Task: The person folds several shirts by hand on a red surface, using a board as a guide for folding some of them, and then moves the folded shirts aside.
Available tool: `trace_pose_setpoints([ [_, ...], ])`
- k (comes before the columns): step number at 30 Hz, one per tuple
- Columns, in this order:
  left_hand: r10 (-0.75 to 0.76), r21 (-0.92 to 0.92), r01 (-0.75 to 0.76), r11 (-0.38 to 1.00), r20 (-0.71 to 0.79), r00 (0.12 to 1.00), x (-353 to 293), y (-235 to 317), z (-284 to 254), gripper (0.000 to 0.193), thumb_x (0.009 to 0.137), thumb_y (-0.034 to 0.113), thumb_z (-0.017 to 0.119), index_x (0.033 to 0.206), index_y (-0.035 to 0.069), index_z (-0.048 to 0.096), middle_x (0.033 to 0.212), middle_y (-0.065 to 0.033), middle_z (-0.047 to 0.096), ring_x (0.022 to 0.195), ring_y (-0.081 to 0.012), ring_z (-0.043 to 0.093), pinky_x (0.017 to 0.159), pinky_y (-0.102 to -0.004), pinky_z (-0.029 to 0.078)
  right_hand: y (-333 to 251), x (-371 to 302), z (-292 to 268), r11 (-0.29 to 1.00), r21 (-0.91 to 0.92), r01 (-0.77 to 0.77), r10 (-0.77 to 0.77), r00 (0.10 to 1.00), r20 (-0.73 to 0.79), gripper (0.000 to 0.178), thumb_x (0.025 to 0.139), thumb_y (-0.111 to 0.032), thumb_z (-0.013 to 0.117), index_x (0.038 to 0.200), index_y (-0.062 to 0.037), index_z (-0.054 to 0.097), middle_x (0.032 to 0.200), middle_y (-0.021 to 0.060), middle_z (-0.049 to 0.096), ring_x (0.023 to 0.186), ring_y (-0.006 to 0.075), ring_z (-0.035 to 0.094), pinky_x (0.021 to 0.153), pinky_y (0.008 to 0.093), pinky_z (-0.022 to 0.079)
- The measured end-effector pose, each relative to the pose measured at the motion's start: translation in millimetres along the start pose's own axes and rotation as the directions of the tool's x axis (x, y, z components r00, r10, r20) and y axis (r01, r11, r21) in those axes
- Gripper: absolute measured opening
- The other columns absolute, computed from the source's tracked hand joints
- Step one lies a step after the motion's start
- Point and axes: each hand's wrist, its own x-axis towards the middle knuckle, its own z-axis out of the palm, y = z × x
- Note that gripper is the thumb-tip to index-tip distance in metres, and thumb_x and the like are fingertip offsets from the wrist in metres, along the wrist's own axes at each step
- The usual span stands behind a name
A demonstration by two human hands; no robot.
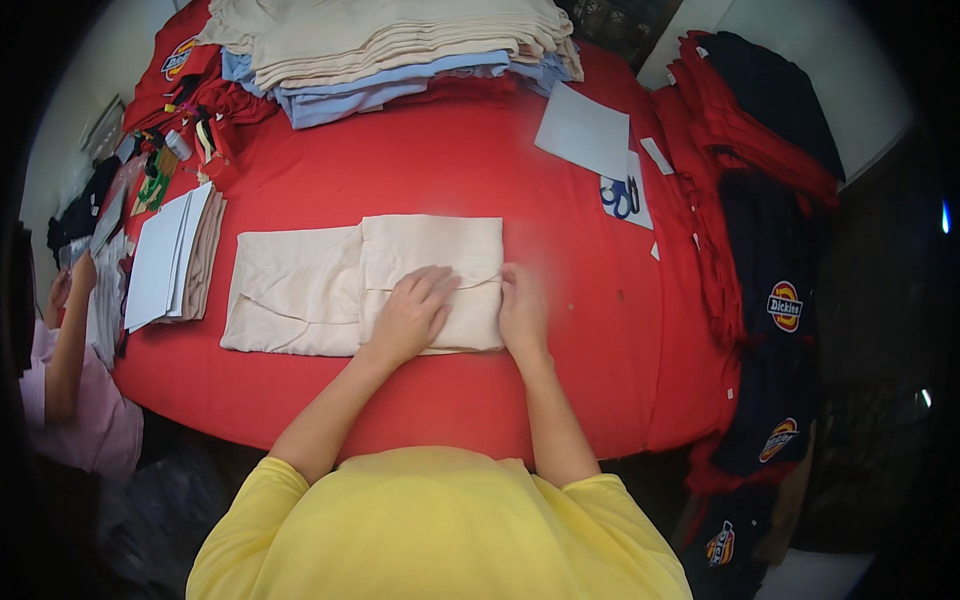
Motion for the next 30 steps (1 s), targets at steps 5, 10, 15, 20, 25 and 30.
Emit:
trace_pose_setpoints([
  [5,-0.147,-0.003,0.155,0.988,0.289,0.946,8,-7,5,0.036,0.082,0.008,0.062,0.118,0.008,0.063,0.128,-0.008,0.056,0.108,-0.0285,0.052,0.095,-0.0409,0.044,20,13,0,0.993,-0.07,0.094,-0.079,0.978,0.191,0.014,0.087,-0.003,0.058,0.101,-0.0053,0.062,0.096,0.0141,0.059,0.089,0.0328,0.06,0.076,0.0405,0.048],
  [10,0.109,-0.039,-0.103,0.994,0.251,0.962,78,-14,13,0.03,0.082,0.008,0.058,0.111,0.011,0.067,0.126,-0.0047,0.058,0.1,-0.0279,0.056,0.092,-0.0386,0.044,25,13,0,0.97,-0.06,0.237,-0.222,0.956,0.194,0.008,0.085,-0.003,0.061,0.093,-0.0033,0.06,0.091,0.013,0.058,0.085,0.0333,0.059,0.071,0.0415,0.048],
  [15,0.166,0.012,-0.204,0.979,0.534,0.829,115,-26,28,0.018,0.083,0.008,0.056,0.097,0.01,0.068,0.123,-0.0006,0.061,0.1,-0.0233,0.06,0.087,-0.0371,0.044,25,7,-11,0.946,-0.216,0.244,-0.218,0.966,0.135,0.008,0.084,-0.006,0.063,0.088,-0.0008,0.059,0.086,0.0135,0.058,0.081,0.0334,0.059,0.071,0.0429,0.048],
  [20,0.163,0.02,-0.188,0.982,0.415,0.895,113,-21,-18,0.011,0.08,0.008,0.063,0.091,0.007,0.067,0.102,-0.0038,0.065,0.094,-0.0227,0.062,0.081,-0.0371,0.045,-9,10,-39,0.988,0.013,-0.154,0.145,0.954,0.263,0.029,0.091,-0.014,0.059,0.116,0.0003,0.057,0.113,0.016,0.061,0.105,0.0308,0.059,0.087,0.0393,0.047],
  [25,0.214,-0.027,-0.218,0.976,0.338,0.917,118,-8,-25,0.008,0.077,0.004,0.062,0.085,0.006,0.063,0.088,-0.0068,0.062,0.089,-0.0245,0.061,0.08,-0.0375,0.045,-9,29,10,0.772,0.56,-0.302,0.056,0.909,0.413,0.049,0.095,-0.017,0.057,0.138,0.0029,0.043,0.133,0.0128,0.051,0.123,0.0195,0.048,0.101,0.0317,0.041],
  [30,0.219,-0.077,-0.207,0.975,0.215,0.952,103,-10,-29,0.011,0.075,0.005,0.063,0.086,0.006,0.062,0.088,-0.0065,0.061,0.085,-0.0263,0.058,0.08,-0.0376,0.045,-16,8,-7,0.671,0.533,-0.515,0.151,0.799,0.582,0.042,0.096,-0.021,0.057,0.13,0.0033,0.05,0.113,0.0085,0.061,0.102,0.0133,0.058,0.089,0.0288,0.047],
])
